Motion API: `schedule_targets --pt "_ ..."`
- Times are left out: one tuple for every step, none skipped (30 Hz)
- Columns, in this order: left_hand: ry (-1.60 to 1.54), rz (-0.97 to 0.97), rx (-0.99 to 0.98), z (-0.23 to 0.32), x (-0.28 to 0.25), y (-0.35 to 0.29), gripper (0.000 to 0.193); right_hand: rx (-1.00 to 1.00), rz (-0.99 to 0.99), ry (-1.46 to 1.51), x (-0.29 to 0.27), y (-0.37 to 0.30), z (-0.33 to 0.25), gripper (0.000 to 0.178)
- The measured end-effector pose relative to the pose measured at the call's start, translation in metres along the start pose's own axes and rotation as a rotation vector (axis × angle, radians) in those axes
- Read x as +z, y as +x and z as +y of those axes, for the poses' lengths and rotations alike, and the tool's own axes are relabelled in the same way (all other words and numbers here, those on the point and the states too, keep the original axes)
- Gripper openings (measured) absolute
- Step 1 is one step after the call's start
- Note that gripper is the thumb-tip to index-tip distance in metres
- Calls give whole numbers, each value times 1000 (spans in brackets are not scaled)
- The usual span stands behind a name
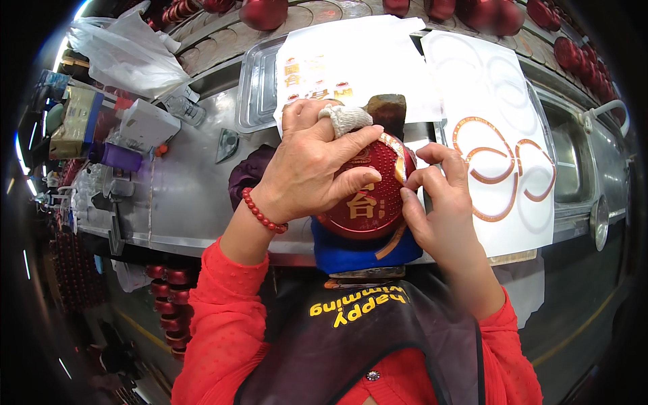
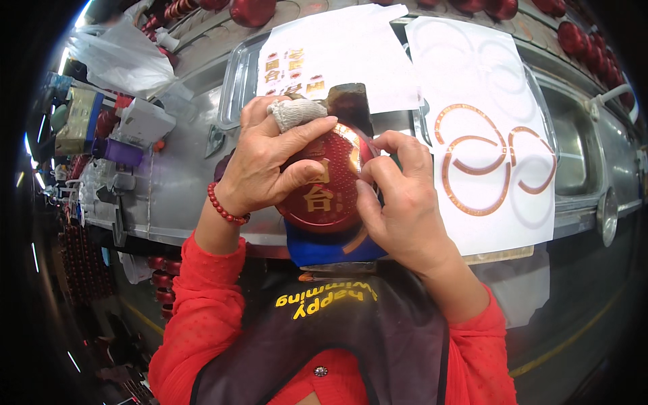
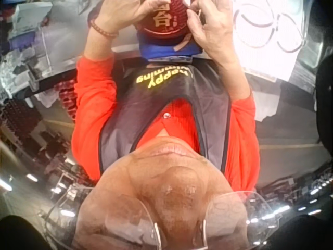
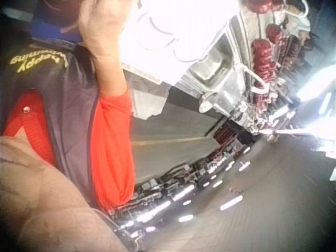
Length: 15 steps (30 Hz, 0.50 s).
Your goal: The person applies gold decorative stickers to the surface of red round containers. They peel each sticker from a backing sheet, position it on the container, and smooth it down with their fingers. The containers are handled one at a time and placed on a nearby surface after decoration.
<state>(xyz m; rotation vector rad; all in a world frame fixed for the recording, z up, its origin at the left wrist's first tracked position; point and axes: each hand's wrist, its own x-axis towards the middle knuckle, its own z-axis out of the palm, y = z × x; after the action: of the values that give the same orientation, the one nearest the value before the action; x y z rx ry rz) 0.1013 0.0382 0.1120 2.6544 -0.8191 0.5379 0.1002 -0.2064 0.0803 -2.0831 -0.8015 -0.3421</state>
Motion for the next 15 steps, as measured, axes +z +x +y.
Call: schedule_targets --pt "-4 -4 -5 0 0 0 61 5 4 12 -3 1 3 17" --pt "-2 -7 -5 1 0 0 61 4 6 25 -6 2 5 17" --pt "1 -10 -4 1 -1 0 60 -10 27 -22 -10 4 7 16" --pt "3 -7 -2 2 -1 1 60 1 52 -54 -14 6 8 17" --pt "5 -5 0 2 -1 1 59 -40 88 -123 -18 7 9 17" --pt "7 -2 4 3 -1 2 58 -67 127 -190 -21 9 10 17" --pt "5 -6 11 4 -1 3 58 -81 121 -281 -25 11 9 18" --pt "3 -10 18 4 -1 4 57 -122 39 -255 -30 10 6 18" --pt "2 -15 24 4 -1 4 56 -130 -65 -238 -35 10 3 18" --pt "-5 -18 32 4 -2 5 56 -158 -169 -222 -40 8 0 17" --pt "-13 -20 38 4 -2 5 55 -150 -287 -54 -46 8 -2 20" --pt "-16 -23 46 3 -2 6 54 -103 -262 -45 -48 8 -2 21" --pt "-51 -24 40 2 -3 6 54 -75 -219 -28 -50 8 0 23" --pt "-52 -29 36 2 -2 7 53 -44 -174 -11 -49 9 1 24" --pt "-53 -28 32 1 -2 8 53 -35 -118 -29 -47 11 6 29"
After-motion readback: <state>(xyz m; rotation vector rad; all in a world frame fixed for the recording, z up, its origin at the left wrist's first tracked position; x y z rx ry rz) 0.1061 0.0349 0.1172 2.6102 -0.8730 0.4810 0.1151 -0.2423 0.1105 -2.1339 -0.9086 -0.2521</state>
